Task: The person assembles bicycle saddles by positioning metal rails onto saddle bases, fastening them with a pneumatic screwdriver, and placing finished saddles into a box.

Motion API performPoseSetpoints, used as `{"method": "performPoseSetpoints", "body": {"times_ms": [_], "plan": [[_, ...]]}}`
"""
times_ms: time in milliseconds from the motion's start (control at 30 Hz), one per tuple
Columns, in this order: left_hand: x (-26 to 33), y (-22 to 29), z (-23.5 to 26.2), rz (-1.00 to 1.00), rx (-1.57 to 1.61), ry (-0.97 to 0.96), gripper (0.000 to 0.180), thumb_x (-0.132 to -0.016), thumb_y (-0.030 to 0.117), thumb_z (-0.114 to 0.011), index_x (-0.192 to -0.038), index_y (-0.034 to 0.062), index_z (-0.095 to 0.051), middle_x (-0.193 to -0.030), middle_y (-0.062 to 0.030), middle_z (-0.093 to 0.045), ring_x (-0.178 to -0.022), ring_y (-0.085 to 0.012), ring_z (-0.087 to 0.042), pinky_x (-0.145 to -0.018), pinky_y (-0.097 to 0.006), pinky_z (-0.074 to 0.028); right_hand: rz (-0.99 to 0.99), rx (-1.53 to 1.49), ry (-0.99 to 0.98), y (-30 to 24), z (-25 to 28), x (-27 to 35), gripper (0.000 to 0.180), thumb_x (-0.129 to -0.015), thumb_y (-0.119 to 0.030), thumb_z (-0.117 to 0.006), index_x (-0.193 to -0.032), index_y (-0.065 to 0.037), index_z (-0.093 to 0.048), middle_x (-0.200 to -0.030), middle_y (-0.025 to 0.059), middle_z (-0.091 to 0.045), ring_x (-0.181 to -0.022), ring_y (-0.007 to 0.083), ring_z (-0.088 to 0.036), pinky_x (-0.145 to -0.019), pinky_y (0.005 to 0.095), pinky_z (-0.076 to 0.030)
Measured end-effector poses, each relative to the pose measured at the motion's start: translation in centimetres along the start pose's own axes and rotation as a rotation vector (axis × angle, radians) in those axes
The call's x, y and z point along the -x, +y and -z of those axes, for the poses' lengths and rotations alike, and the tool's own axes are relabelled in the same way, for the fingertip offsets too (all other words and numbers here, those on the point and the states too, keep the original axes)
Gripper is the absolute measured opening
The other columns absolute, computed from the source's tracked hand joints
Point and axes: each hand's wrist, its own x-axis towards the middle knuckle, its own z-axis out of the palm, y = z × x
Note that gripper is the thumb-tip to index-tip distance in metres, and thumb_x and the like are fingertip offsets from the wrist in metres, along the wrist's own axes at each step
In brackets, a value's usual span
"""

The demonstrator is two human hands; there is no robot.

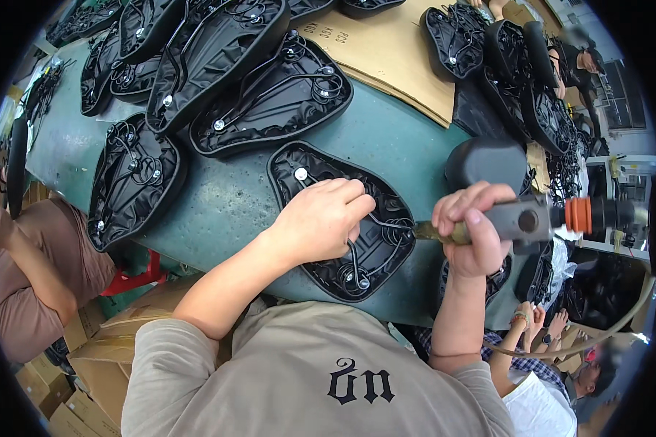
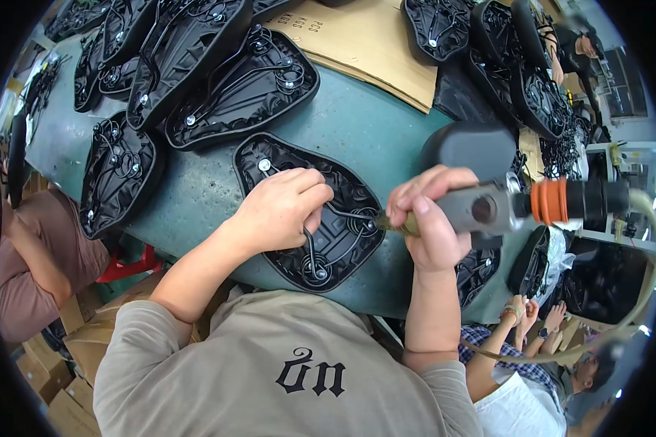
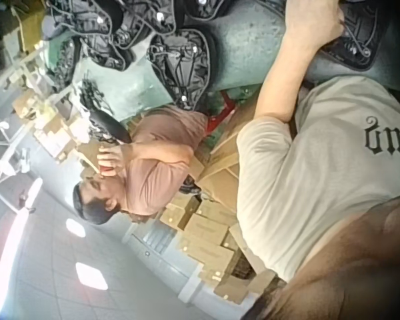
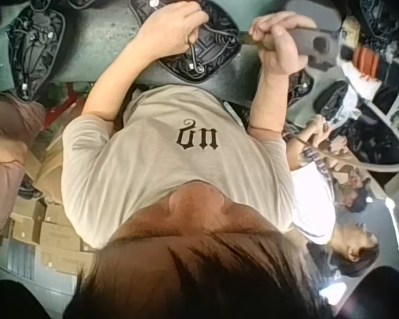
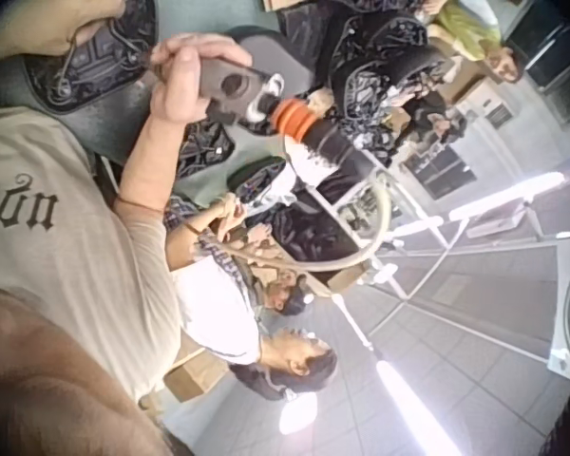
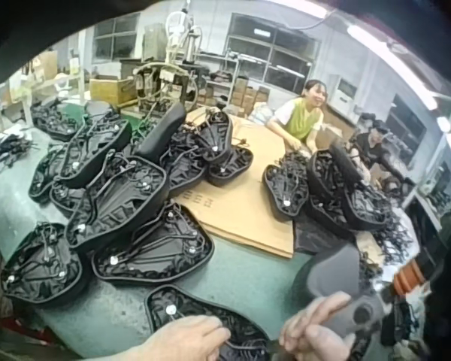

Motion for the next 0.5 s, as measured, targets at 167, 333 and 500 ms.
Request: {"method": "performPoseSetpoints", "body": {"times_ms": [167,333,500], "plan": [[0.5,0.0,-0.1,-0.015,-0.016,0.031,0.025,-0.07,0.0,-0.07,-0.093,0.0055,-0.061,-0.09,-0.0107,-0.057,-0.085,-0.0314,-0.062,-0.075,-0.041,-0.052,-0.012,0.093,0.044,-1.1,-1.7,-0.1,0.03,-0.091,0.001,-0.058,-0.12,0.002,-0.049,-0.096,0.0201,-0.059,-0.061,0.0204,-0.059,-0.062,0.0385,-0.053],[1.5,2.2,-0.7,0.184,-0.11,0.213,0.021,-0.078,0.002,-0.073,-0.094,0.0044,-0.06,-0.089,-0.0133,-0.057,-0.084,-0.0346,-0.061,-0.074,-0.045,-0.051,0.312,0.136,-0.056,-7.4,-0.9,1.6,0.037,-0.092,-0.008,-0.06,-0.126,0.0,-0.046,-0.108,0.0206,-0.054,-0.062,0.0189,-0.058,-0.062,0.0386,-0.052],[1.7,3.1,-0.9,0.283,-0.179,0.301,0.048,-0.074,0.009,-0.083,-0.111,-0.0022,-0.054,-0.102,-0.0189,-0.057,-0.092,-0.0375,-0.058,-0.083,-0.046,-0.049,0.119,0.152,0.061,-8.3,-4.5,5.6,0.035,-0.091,-0.013,-0.075,-0.112,-0.008,-0.047,-0.097,0.0145,-0.056,-0.066,0.022,-0.06,-0.067,0.0428,-0.055]]}}
